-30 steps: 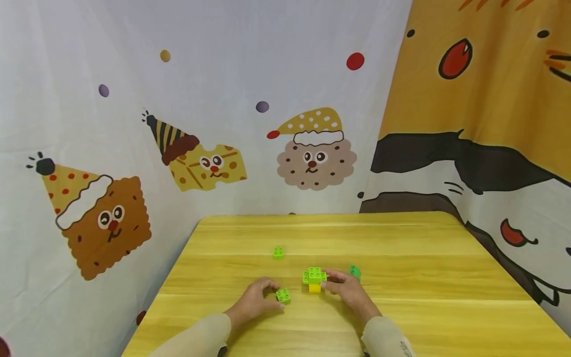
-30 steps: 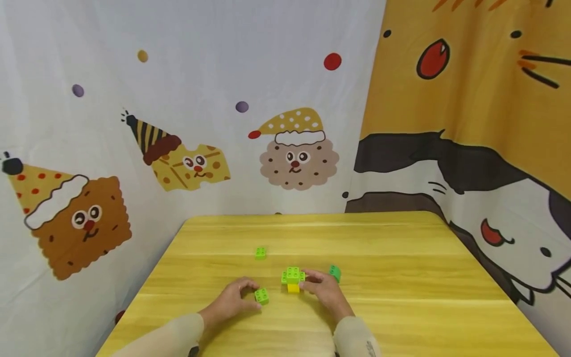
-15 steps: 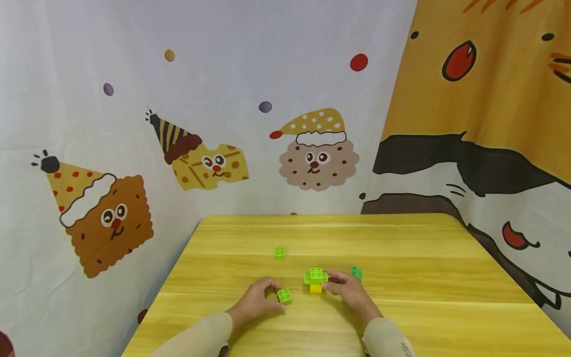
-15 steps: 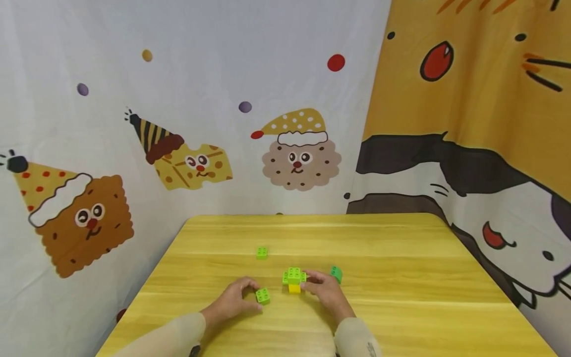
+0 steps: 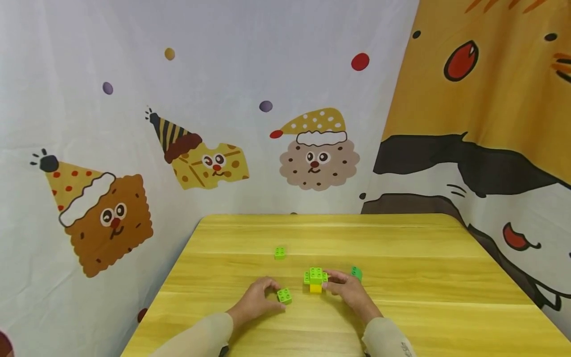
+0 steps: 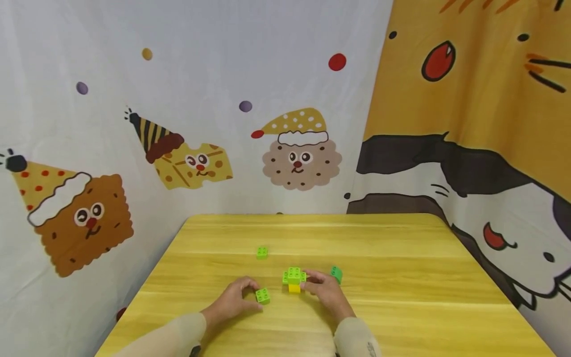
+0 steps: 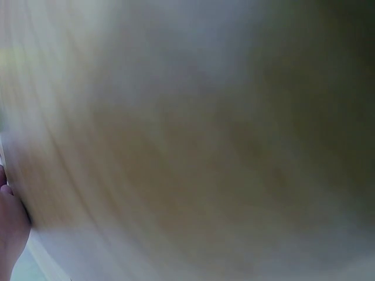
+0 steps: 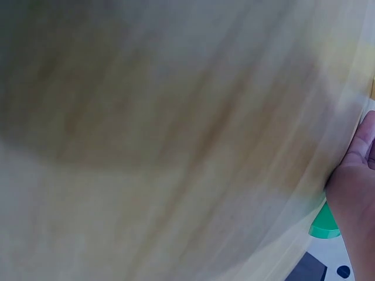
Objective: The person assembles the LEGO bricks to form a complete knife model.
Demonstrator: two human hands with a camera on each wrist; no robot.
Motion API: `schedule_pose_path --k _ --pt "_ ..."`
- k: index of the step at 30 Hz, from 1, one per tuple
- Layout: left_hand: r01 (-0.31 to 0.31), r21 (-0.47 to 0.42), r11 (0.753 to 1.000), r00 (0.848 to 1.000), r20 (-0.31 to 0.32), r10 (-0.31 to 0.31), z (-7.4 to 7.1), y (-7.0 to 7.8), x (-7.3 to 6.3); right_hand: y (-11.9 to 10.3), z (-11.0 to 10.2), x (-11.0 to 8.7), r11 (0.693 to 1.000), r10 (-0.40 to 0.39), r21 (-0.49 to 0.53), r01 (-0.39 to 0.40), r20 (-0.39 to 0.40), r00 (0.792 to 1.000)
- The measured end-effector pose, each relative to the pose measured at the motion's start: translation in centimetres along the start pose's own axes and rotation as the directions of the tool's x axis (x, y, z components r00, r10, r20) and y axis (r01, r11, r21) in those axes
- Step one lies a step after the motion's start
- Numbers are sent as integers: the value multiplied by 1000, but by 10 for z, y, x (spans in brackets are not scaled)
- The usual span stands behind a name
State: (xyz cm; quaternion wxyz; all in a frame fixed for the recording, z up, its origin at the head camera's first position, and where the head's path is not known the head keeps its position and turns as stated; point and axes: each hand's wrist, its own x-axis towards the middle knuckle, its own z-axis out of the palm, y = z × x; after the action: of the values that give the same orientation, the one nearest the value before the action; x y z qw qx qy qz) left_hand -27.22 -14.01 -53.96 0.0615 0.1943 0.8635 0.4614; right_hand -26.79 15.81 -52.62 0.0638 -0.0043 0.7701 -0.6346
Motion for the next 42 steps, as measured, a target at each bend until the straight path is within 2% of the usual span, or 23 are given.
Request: schedule_pose_path --k 6,12,17,22,29,36,42 --pt "-38 -2 999 999 -9 38 0 0 -1 0 0 -1 1000 -12 2 12 0 1000" --pt "-42 -4 999 999 -2 42 1 -3 1 1 0 -1 1000 -9 1 9 -2 1000" --pt "-26 -18 999 1000 -6 26 0 -4 1 2 0 2 1000 0 -23 -1 -17 1000" --pt "-4 -74 997 1000 -1 4 -1 -3 2 2 0 3 999 19 -33 -20 -26 999" --pt "41 -125 991 998 41 -36 -6 -2 3 1 0 2 999 9 -32 -9 -12 1000" --pt "74 -195 978 995 84 -58 -14 9 3 3 0 4 1000 3 -19 -3 -2 1000" --pt "90 -197 976 994 77 -76 -17 8 10 3 -1 4 1000 7 -12 -7 0 1000"
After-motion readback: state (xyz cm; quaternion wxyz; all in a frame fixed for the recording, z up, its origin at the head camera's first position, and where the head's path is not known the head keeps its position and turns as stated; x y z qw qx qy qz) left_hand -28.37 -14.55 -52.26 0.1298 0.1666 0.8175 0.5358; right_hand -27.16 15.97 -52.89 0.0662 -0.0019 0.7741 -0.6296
